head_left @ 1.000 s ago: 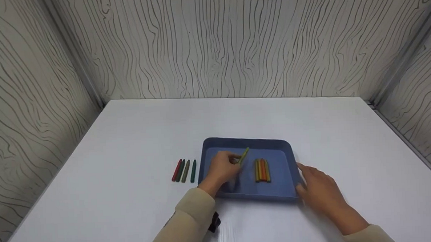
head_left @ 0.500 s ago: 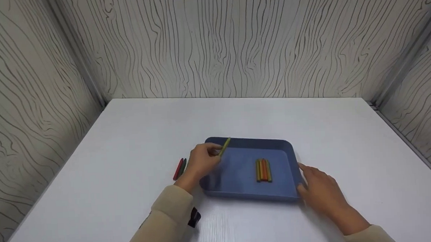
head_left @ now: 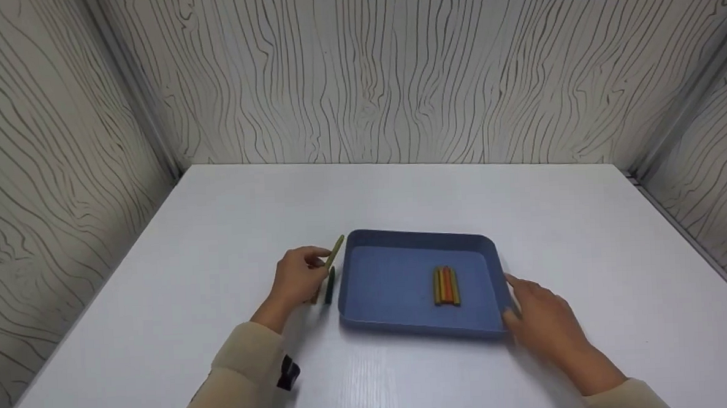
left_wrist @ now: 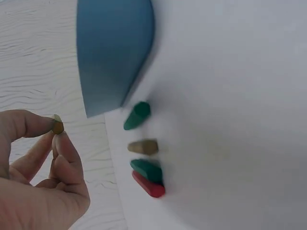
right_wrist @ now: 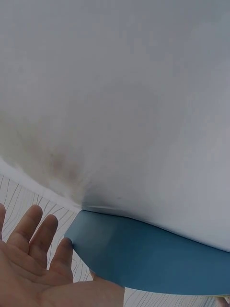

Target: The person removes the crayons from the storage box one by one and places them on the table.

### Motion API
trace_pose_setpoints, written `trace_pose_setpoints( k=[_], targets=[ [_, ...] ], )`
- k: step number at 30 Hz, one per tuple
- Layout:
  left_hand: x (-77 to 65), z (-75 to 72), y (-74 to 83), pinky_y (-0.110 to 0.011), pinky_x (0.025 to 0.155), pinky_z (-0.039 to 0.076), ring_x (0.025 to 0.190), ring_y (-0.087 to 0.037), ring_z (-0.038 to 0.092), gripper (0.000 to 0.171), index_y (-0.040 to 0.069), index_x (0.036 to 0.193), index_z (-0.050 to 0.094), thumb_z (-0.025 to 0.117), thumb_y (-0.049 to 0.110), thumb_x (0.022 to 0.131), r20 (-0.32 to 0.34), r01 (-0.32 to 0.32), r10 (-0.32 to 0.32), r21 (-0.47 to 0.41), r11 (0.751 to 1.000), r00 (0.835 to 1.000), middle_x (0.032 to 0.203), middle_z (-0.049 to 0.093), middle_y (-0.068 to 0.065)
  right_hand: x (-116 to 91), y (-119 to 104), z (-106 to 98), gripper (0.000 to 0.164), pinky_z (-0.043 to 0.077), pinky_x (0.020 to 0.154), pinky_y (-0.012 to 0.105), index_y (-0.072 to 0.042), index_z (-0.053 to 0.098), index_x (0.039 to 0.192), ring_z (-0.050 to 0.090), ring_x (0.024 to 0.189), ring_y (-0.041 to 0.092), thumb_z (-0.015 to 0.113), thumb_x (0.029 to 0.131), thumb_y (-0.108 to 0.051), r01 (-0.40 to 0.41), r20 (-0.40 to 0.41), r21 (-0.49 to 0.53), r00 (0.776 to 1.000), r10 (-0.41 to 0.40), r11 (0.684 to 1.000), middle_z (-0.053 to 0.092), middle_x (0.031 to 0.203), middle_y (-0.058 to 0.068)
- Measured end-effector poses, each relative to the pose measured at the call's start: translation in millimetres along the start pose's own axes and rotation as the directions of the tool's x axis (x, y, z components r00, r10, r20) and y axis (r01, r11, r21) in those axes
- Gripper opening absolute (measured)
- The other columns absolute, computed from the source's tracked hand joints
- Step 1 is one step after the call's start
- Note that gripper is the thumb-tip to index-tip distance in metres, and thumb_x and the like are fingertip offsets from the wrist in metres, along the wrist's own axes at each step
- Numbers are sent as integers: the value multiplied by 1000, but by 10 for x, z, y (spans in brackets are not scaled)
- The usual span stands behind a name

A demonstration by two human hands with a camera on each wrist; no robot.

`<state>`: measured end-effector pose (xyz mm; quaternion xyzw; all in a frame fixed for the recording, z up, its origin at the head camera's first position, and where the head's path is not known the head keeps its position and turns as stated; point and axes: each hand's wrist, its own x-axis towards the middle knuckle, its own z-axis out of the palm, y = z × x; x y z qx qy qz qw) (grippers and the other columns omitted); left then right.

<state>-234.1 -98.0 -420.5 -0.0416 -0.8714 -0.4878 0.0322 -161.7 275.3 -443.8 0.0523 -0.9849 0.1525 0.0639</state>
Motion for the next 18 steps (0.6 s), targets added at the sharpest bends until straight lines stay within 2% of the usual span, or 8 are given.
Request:
trace_pose_setpoints(
  k=[6, 14, 18],
  targets=[
    [-31, -94, -124, -33, 66, 51, 81, -21, 60, 26, 0, 108, 70, 64, 2, 83, -45, 21, -20, 37, 999, 999, 84, 63, -6, 3, -5, -2, 56, 29, 98, 60, 7, 41, 138, 42, 121, 48, 56, 88, -13, -11, 6, 9, 1000, 11, 1000, 47, 131, 31],
    [-74, -214, -257, -32, 63, 49, 71, -19, 60, 26, -3, 109, 68, 63, 3, 84, -49, 126, -123, 72, 989, 991, 86, 64, -9, 1, -12, -6, 55, 29, 98, 60, 7, 41, 138, 41, 121, 48, 55, 89, -13, -18, 9, 13, 1000, 18, 1000, 47, 131, 31],
    [-106, -244, -311, -36, 69, 48, 77, -21, 58, 26, -2, 109, 68, 64, 8, 85, -63, 168, -161, 110, 980, 985, 89, 64, -10, -10, -13, -12, 56, 28, 98, 61, 6, 39, 139, 41, 121, 49, 56, 89, -14, -16, 14, 7, 1000, 16, 1000, 46, 132, 31]
  ],
)
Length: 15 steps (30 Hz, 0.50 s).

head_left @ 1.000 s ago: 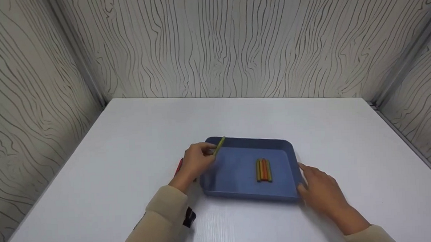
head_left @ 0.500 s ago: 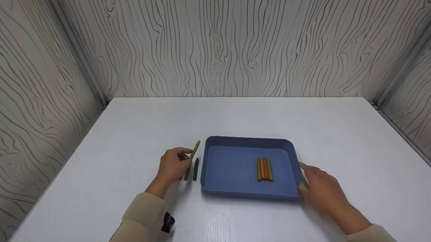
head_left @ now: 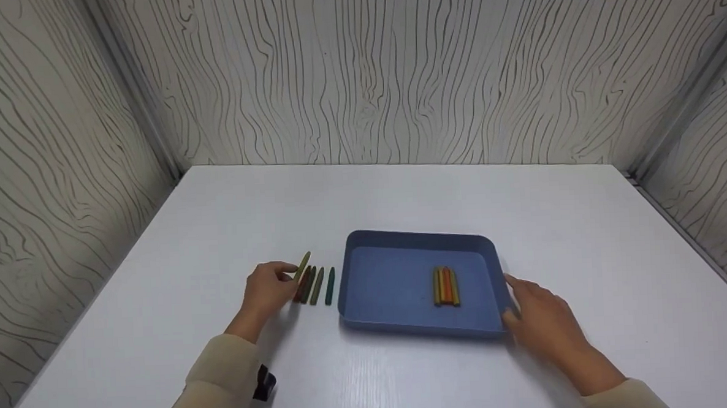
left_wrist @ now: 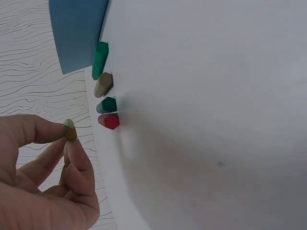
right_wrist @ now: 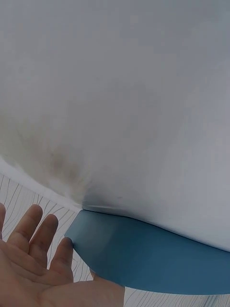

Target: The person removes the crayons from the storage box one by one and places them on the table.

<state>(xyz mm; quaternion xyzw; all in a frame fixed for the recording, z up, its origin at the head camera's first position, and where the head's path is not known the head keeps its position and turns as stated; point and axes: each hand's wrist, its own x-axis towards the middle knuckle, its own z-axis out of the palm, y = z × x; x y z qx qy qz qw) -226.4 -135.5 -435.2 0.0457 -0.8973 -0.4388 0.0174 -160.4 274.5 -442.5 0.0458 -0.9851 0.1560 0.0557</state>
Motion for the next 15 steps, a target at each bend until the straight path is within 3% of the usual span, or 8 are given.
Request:
trace_pose_setpoints(
  k=[15],
  targets=[
    [3, 17, -127, -43, 82, 49, 92, -28, 61, 29, -4, 111, 65, 63, 14, 89, 43, 122, -124, 44, 992, 991, 103, 64, -16, -1, 6, -4, 57, 27, 98, 61, 5, 39, 140, 41, 121, 49, 56, 89, -14, 11, -1, 2, 1000, -11, 1000, 46, 132, 31]
  ],
)
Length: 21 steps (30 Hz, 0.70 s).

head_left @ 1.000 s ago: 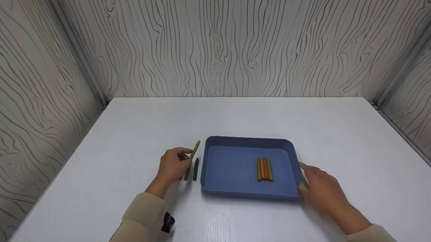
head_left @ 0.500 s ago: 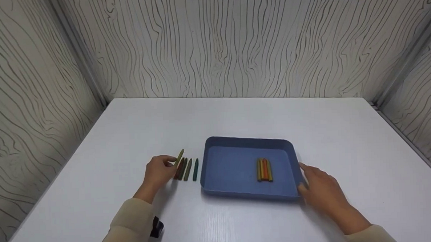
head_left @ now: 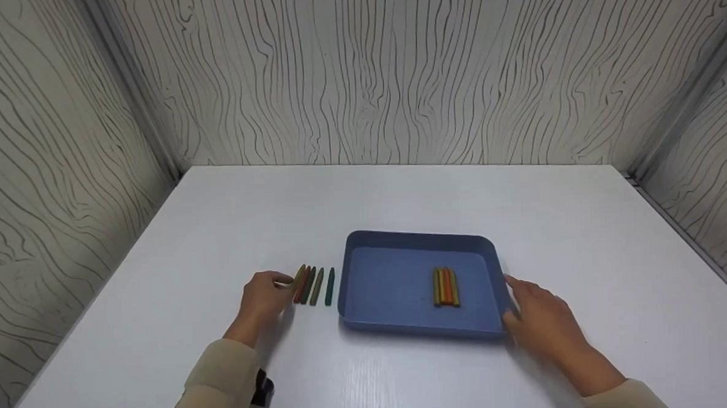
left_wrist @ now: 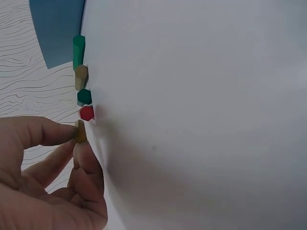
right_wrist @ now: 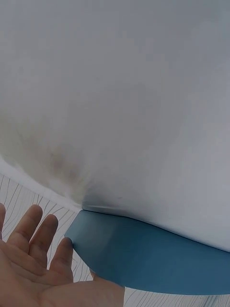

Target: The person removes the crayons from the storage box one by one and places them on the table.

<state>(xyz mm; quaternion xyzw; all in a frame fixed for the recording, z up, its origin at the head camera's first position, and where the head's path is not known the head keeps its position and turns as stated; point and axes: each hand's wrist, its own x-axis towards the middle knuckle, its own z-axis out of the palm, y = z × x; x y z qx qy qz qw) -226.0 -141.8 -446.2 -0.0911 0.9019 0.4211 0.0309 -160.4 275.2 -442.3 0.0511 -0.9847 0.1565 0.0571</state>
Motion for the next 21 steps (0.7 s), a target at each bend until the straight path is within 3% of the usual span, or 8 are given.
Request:
trace_pose_setpoints(
  k=[5, 12, 17, 21],
  targets=[
    [-7, 5, -4, -45, 84, 47, 97, -31, 60, 30, -5, 113, 64, 60, 10, 88, 12, 22, -22, -2, 1000, 1000, 105, 64, -18, -1, -6, 0, 56, 27, 99, 61, 6, 39, 139, 40, 122, 49, 55, 89, -14, -3, -1, 2, 1000, 3, 1000, 46, 133, 30],
    [-33, 2, 25, -46, 87, 46, 106, -36, 57, 30, -7, 114, 63, 56, 1, 85, 10, -2, 1, 43, 999, 1000, 111, 62, -23, -5, -11, -4, 56, 26, 99, 61, 6, 39, 140, 40, 122, 49, 55, 90, -14, -7, 0, 8, 1000, 7, 1000, 46, 133, 31],
    [-41, -3, 40, -45, 83, 48, 101, -35, 59, 39, -7, 118, 60, 57, -3, 80, 29, 18, -19, 47, 999, 999, 108, 63, -21, -12, -10, -4, 57, 26, 99, 61, 6, 39, 140, 39, 123, 48, 56, 90, -14, 3, -1, 10, 1000, -3, 1000, 45, 133, 30],
    [-32, -20, 41, -44, 81, 48, 97, -32, 60, 39, -7, 119, 60, 62, 3, 81, 25, 34, -35, 43, 998, 999, 109, 63, -21, -17, -8, -5, 56, 26, 99, 61, 6, 39, 140, 39, 123, 48, 56, 90, -14, 3, -4, 14, 1000, -3, 1000, 45, 134, 30]
  ],
)
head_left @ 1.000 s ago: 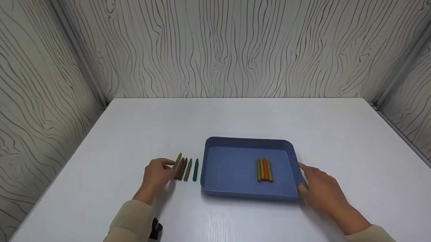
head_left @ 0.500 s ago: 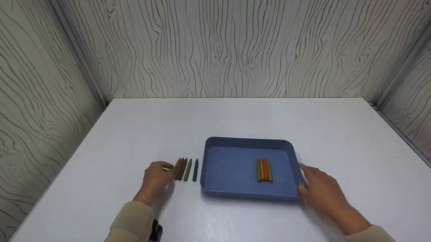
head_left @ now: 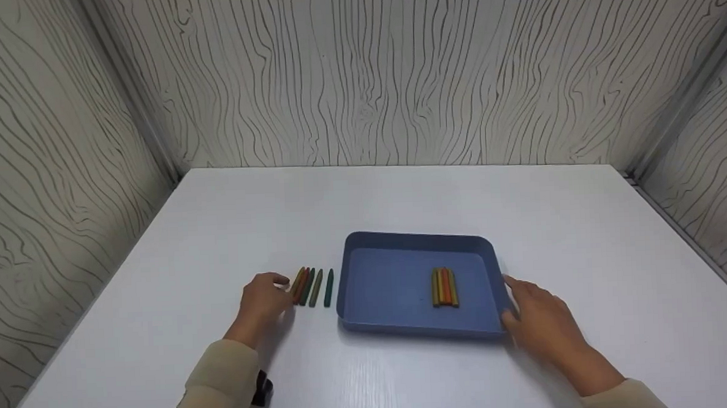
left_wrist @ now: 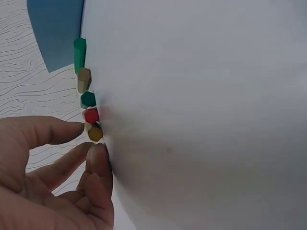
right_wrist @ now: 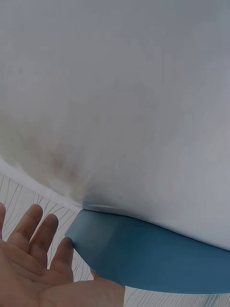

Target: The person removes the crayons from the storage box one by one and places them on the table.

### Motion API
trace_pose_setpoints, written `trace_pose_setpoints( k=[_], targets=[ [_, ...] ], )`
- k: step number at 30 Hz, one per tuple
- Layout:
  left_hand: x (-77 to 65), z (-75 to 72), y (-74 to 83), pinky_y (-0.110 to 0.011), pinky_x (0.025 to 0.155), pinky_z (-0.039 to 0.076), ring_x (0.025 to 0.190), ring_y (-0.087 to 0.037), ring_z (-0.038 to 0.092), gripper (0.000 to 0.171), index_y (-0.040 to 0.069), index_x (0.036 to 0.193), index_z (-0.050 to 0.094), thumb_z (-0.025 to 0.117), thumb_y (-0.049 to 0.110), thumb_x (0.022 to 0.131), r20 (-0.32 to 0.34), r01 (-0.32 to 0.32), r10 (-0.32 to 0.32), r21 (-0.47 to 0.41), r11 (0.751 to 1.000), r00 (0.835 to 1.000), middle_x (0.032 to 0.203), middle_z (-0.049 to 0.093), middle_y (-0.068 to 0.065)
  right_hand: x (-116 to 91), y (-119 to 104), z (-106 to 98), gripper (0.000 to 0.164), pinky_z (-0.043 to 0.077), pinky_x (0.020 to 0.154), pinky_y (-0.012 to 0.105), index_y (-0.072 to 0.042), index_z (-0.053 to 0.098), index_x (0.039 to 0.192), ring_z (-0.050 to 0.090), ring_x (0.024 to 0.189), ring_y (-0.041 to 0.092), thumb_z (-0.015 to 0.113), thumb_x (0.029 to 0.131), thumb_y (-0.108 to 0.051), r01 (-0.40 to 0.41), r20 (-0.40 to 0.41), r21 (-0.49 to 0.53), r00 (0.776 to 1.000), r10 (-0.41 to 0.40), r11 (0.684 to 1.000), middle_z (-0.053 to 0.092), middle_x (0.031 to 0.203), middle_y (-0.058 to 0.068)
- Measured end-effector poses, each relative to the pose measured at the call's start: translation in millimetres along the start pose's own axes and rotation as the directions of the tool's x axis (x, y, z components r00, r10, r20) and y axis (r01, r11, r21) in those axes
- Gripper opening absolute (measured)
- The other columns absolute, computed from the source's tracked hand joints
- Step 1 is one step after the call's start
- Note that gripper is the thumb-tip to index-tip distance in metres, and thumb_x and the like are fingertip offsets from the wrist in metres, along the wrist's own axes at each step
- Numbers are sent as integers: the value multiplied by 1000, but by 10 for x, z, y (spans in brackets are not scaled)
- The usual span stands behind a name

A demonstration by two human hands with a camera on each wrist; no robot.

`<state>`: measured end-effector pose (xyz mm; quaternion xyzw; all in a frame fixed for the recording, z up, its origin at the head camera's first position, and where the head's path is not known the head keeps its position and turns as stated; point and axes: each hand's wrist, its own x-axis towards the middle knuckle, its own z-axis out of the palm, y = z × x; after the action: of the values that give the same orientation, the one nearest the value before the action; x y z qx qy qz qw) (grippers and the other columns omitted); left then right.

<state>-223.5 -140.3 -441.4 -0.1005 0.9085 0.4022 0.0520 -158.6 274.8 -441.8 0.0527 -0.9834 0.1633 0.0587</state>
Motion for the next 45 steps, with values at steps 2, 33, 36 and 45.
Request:
trace_pose_setpoints(
  k=[2, 33, 36, 45],
  targets=[
    [3, -14, -6, -44, 83, 48, 99, -32, 59, 39, -7, 119, 60, 64, 7, 83, -10, -1, 1, 3, 1000, 1000, 111, 62, -22, 2, 1, -1, 56, 25, 99, 61, 6, 39, 140, 39, 123, 48, 55, 90, -14, -1, 0, 3, 1000, 1, 1000, 45, 134, 30],
    [-16, 13, 478, -64, 95, 25, 132, -42, 27, 109, 1, 144, 37, 56, 78, 70, -182, -133, 209, 360, 923, 961, 144, 32, -28, 11, -4, 6, 57, 30, 97, 61, 6, 41, 138, 43, 120, 48, 57, 88, -14, -7, -16, -13, 1000, 7, 1000, 47, 131, 30],
    [-34, 74, 567, -62, 95, 27, 132, -42, 29, 105, 1, 143, 39, 59, 76, 71, -190, -156, 235, 355, 922, 953, 143, 34, -27, 12, -4, 7, 57, 30, 97, 61, 6, 41, 138, 42, 120, 48, 57, 88, -14, -6, -17, -13, 1000, 5, 1000, 47, 131, 30],
    [-60, 312, 815, -54, 89, 34, 127, -38, 36, 100, 3, 140, 45, 61, 74, 71, -208, -224, 315, 369, 902, 926, 139, 40, -23, 18, -4, 6, 56, 29, 97, 61, 7, 41, 138, 42, 121, 48, 56, 88, -14, -12, -7, -15, 1000, 12, 1000, 47, 132, 31]
  ],
)
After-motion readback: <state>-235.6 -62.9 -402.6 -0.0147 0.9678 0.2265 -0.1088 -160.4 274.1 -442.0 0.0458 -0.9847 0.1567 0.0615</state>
